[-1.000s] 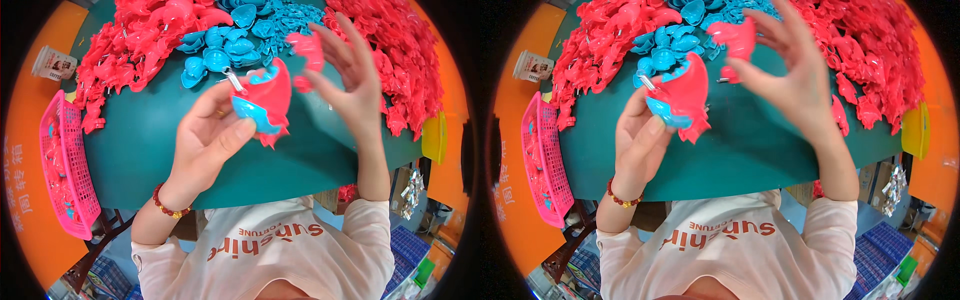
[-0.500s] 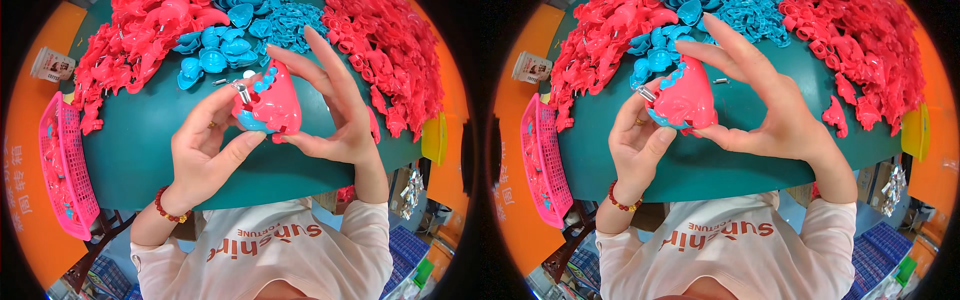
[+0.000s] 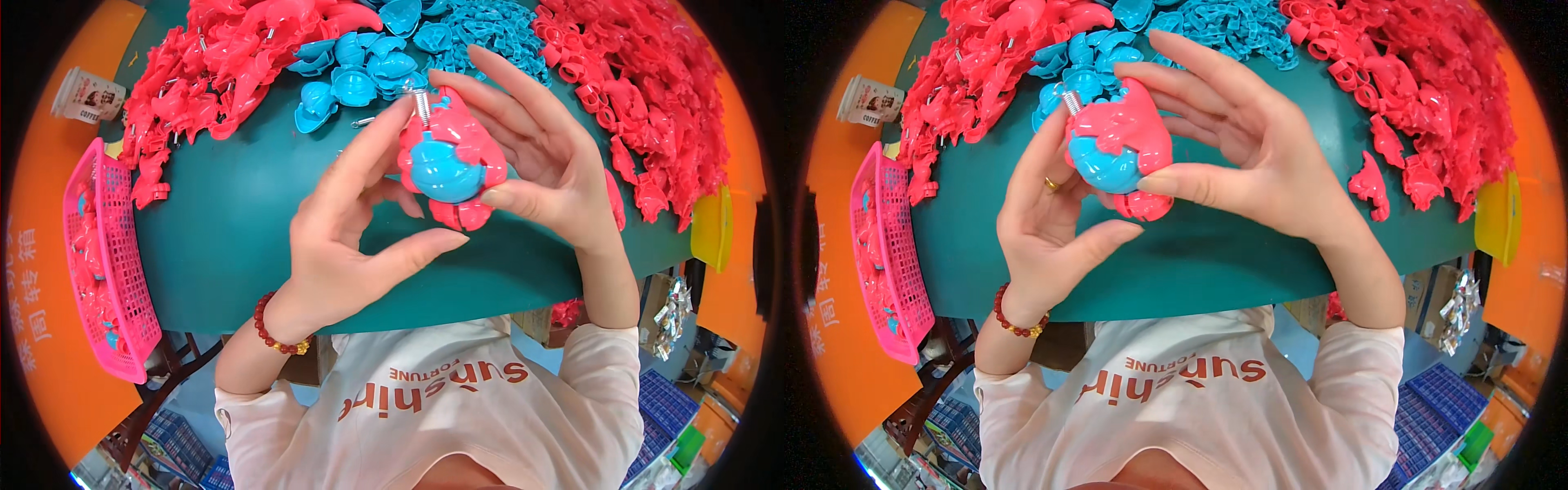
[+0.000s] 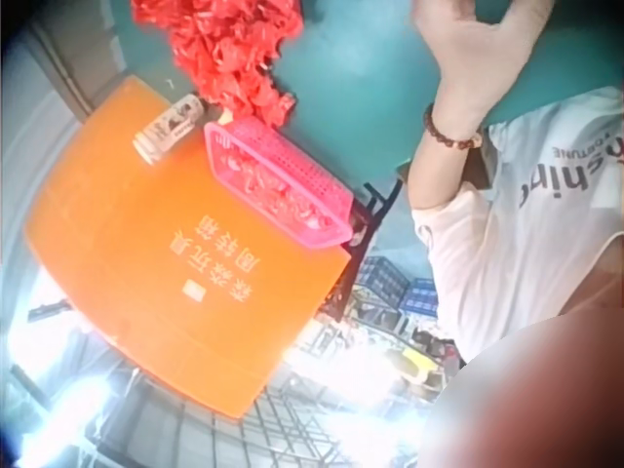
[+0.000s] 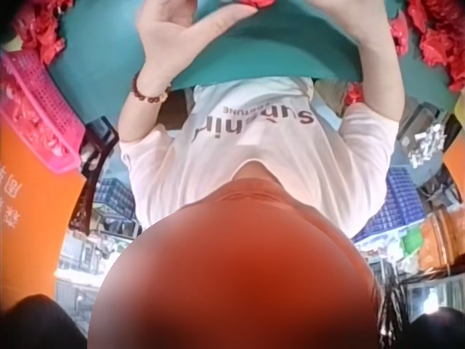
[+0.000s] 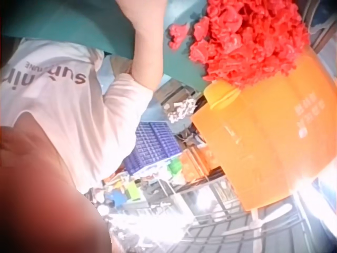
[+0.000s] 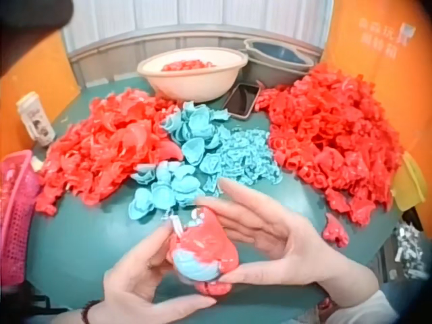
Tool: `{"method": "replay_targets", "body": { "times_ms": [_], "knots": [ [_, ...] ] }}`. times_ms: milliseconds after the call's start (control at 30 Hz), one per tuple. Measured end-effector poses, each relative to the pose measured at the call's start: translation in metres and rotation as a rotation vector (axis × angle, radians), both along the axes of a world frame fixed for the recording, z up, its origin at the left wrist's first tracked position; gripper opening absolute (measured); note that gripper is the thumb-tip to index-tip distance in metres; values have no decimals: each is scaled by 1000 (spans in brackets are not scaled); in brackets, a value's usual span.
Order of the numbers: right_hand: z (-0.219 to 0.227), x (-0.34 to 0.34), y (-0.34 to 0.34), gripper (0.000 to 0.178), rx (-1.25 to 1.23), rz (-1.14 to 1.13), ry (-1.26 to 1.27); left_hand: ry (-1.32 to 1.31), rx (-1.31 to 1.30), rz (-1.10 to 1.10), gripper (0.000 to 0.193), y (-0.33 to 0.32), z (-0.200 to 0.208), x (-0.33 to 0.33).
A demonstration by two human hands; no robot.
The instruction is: The person assembles small plastic toys by hand from separate plastic toy parts, including toy shells, toy inserts, and metal axles.
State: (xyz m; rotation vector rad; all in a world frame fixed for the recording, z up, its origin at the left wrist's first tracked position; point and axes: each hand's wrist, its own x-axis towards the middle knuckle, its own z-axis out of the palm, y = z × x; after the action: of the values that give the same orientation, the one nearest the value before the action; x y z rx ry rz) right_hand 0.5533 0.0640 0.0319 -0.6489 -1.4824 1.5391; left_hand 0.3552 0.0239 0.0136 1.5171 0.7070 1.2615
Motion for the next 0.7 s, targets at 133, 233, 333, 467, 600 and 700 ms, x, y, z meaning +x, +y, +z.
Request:
{"method": "replay_targets", "body": {
  "times_ms": [133,233,333,467,600,700],
  "knots": [
    [0,4,1,94,-82,31,2,181,155,32,86,2,-4,-1],
    [4,9,2,92,-119,61,-15,239,179,30,88,1,-4,-2],
    [1,9,4,86,-121,30,-68,287,210,40,87,2,-6,-3],
    [-2,17,6,60,-11,48,-95,294,130,-35,84,4,-3,-6],
    [9,19,6,72,-125,91,-186,160,133,-61,77,9,-5,-7],
    [3,19,4,63,-102,77,-149,153,121,-73,75,7,-6,-6]
  ]
}}
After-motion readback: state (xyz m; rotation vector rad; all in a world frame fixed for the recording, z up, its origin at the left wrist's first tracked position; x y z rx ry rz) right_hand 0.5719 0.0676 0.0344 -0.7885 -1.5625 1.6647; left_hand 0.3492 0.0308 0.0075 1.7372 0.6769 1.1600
